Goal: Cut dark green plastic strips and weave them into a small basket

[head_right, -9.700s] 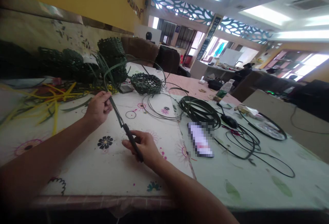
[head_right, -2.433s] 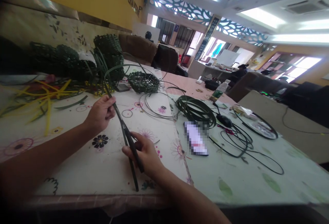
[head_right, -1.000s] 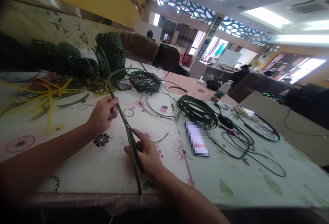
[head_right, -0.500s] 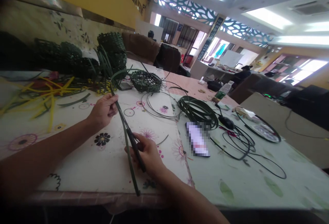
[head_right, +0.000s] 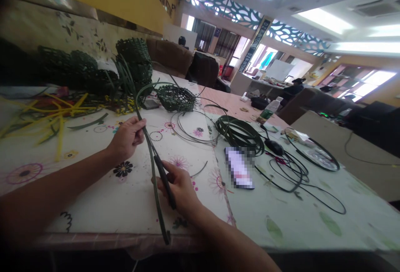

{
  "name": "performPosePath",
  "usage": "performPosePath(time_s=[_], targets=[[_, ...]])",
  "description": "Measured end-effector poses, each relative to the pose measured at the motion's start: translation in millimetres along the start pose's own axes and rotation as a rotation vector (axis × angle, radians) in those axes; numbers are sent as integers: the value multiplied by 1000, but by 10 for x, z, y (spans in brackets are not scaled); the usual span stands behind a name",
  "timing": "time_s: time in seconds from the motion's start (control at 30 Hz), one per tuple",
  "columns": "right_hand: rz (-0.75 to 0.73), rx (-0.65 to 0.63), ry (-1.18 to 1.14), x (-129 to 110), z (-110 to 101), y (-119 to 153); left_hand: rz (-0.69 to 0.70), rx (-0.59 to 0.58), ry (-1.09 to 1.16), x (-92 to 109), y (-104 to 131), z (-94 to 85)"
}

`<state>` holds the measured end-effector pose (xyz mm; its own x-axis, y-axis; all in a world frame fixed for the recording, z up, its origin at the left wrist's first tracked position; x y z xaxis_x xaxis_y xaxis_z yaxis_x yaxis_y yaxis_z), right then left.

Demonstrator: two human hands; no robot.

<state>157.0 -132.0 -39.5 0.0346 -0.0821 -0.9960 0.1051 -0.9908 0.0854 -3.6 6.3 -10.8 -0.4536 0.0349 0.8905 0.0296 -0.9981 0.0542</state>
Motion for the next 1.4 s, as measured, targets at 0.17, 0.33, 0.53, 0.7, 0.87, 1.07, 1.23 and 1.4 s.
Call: performPosePath(time_s=[0.17, 0.33, 0.53, 0.7, 0.87, 1.07, 1.23, 1.4], targets=[[33, -13, -26, 34, 6, -21, 22, 58, 38, 64, -113, -52], [80, 55, -4, 43, 5, -37, 2, 31, 3, 15, -30, -2], [45, 27, 22, -21, -7, -16, 10, 20, -16, -30, 65, 27], [-13, -29, -3, 9, -11, -5, -10, 23, -20, -10, 3, 0], [-7, -36, -26, 71, 5, -8, 10, 39, 30, 51, -106, -41], [51, 54, -23, 63, 8, -14, -2, 32, 8, -8, 14, 17], [46, 43, -6, 56, -14, -3, 8, 25, 0, -25, 104, 53], [34, -20, -9, 16, -9, 23, -4, 30, -7, -9, 25, 16]])
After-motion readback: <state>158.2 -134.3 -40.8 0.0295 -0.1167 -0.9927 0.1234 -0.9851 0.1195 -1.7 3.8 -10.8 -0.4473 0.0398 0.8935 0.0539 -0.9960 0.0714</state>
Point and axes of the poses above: each hand's wrist, its own y-axis away from the middle knuckle, its own z-axis out of the palm, x = y × z, the point moved 2 cm from there along -y, towards the middle knuckle, and after that the axes turned 6 degrees about x, right-handed, at the moved point
